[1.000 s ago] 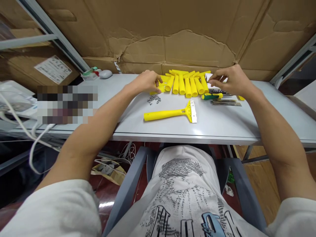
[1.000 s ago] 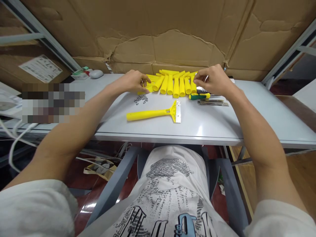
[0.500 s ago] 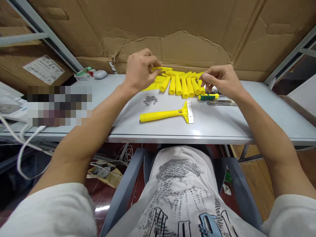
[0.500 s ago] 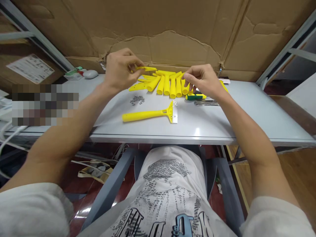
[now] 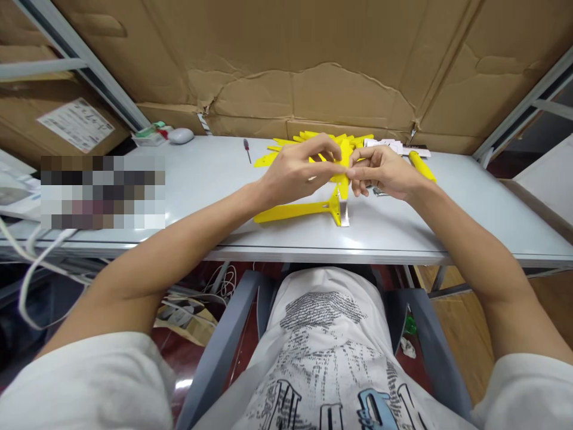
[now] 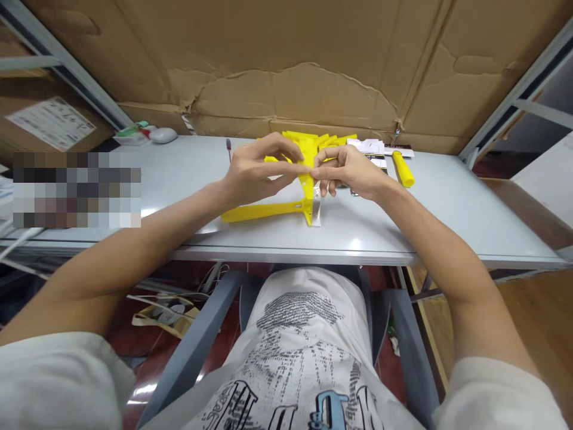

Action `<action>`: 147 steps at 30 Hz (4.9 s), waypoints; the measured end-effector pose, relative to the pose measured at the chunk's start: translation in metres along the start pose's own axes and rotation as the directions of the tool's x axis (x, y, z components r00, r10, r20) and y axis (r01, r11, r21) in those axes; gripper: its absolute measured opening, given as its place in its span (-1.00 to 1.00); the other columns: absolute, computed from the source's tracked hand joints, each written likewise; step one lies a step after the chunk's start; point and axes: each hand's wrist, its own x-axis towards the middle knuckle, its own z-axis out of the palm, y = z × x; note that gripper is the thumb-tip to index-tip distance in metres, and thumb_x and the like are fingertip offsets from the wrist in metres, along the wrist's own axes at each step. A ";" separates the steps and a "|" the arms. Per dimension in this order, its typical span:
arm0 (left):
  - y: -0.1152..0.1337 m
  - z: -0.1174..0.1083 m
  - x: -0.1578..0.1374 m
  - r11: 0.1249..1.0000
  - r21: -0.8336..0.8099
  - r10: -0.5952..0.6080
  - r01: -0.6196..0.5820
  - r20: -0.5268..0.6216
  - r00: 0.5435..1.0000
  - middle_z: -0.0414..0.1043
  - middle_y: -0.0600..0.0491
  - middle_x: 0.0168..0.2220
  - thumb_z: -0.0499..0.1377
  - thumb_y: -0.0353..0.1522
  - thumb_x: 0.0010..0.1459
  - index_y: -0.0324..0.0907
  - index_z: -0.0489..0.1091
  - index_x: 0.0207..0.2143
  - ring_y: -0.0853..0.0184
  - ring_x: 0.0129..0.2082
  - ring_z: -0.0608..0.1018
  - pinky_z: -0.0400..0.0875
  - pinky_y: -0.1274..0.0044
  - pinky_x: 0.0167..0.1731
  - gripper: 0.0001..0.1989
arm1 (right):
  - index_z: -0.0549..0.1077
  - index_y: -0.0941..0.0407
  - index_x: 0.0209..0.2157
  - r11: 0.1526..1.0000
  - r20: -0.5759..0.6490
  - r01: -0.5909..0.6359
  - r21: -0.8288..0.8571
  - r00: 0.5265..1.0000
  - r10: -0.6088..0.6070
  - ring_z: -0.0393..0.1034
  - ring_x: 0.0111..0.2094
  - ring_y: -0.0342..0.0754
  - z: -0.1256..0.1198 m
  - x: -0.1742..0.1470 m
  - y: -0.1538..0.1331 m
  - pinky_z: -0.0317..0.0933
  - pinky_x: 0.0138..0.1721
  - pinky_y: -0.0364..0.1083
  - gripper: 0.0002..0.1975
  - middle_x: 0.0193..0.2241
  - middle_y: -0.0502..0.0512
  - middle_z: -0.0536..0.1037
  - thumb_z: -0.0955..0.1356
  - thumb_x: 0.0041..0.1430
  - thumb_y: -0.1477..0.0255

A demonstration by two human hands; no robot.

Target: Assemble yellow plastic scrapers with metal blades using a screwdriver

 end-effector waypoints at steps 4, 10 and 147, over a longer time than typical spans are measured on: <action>-0.015 0.010 0.002 0.987 -0.118 -0.115 0.109 -0.043 0.992 0.80 -0.11 0.25 0.35 -0.25 0.57 0.02 0.40 0.68 0.11 -0.03 0.87 0.79 0.24 0.03 -0.29 | 0.53 -0.06 -0.22 0.998 -0.131 0.011 -0.061 0.991 -0.019 0.60 -0.37 0.09 -0.012 0.005 0.005 0.39 -0.30 0.08 -0.22 -0.43 0.00 0.63 0.89 -0.06 -0.19; -0.001 0.024 0.004 0.947 0.033 -0.312 0.318 0.316 0.896 0.89 -0.10 0.02 0.40 -0.02 0.64 -0.19 0.38 0.61 -0.10 0.06 0.87 0.60 0.23 -0.02 -0.27 | 0.48 -0.07 -0.18 0.985 -0.289 0.007 -0.172 0.956 -0.058 0.62 -0.29 0.16 -0.025 0.009 0.011 0.48 -0.25 0.13 -0.31 -0.39 0.06 0.59 0.81 0.12 -0.18; -0.056 -0.001 0.016 0.621 -0.767 -0.210 0.162 0.036 0.977 0.83 -0.04 -0.22 0.69 0.23 0.43 -0.07 0.79 -0.15 0.15 -0.34 0.74 0.80 0.17 -0.18 -0.42 | 0.74 -0.02 -0.04 0.829 -0.494 0.476 -0.294 0.667 -0.558 0.70 -0.31 -0.01 -0.026 0.056 0.049 0.50 -0.39 -0.04 -0.42 -0.13 0.12 0.88 0.76 0.39 -0.21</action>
